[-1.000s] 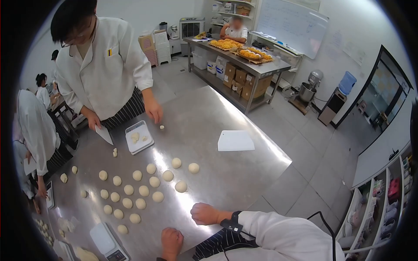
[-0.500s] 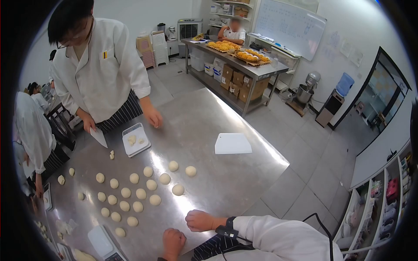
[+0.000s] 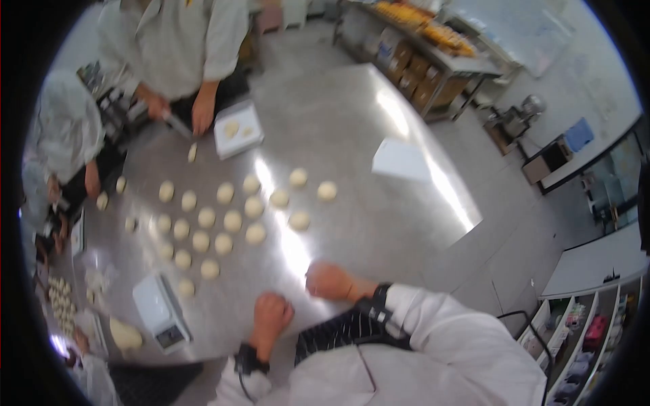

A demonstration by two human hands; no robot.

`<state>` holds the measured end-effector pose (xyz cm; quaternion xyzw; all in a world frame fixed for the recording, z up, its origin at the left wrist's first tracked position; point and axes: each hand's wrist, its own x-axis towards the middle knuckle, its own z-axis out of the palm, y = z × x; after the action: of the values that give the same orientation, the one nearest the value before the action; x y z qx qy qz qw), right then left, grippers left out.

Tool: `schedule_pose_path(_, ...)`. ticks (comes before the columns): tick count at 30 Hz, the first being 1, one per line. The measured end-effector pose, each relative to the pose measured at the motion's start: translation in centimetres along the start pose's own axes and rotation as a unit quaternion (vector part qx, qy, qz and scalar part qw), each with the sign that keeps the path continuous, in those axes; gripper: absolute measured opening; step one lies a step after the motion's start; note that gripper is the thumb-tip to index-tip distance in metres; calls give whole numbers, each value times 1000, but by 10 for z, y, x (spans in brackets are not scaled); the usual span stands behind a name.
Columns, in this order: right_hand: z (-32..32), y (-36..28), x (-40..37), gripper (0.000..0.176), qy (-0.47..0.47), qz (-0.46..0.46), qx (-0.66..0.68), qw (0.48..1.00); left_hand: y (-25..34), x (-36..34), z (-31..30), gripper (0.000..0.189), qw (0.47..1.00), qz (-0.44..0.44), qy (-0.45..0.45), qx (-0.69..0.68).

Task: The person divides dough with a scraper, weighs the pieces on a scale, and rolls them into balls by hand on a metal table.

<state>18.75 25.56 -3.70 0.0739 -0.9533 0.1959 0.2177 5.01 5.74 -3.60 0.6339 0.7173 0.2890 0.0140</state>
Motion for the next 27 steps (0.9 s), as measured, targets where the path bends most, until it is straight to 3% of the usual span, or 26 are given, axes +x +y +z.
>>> schedule_pose_path(2, -5, 20, -1, 14, 25, -10, -1, 1000, -5, 11, -14, 11, 998, 2, 57, -8)
schedule_pose_path(4, -27, 21, -8, 9, 88, 57, 24, 994, -12, 1, -23, 14, 994, -44, 99, -25)
schedule_pose_path(7, -39, 13, -44, 9, 64, 58, 0, 996, -8, -30, -30, 17, 991, -41, 121, -39)
schedule_pose_path(11, -25, -14, -24, 8, 38, 37, 5, 999, 18, -20, -18, 17, 991, -69, 113, -29)
schedule_pose_path(14, -14, -2, -2, 8, 32, 32, 30, 999, 4, 9, -12, 17, 995, -36, 86, -40)
schedule_pose_path(18, -31, 25, -13, 8, 63, 63, 6, 996, -15, -3, -23, 17, 994, -43, 101, -1)
schedule_pose_path(25, -30, 7, -24, 12, 42, 64, 1, 997, -4, -12, -20, 18, 993, -61, 100, -16)
schedule_pose_path(27, -21, 16, -22, 21, -1, 74, 39, 997, -14, -14, -17, 21, 994, -50, 90, -21)
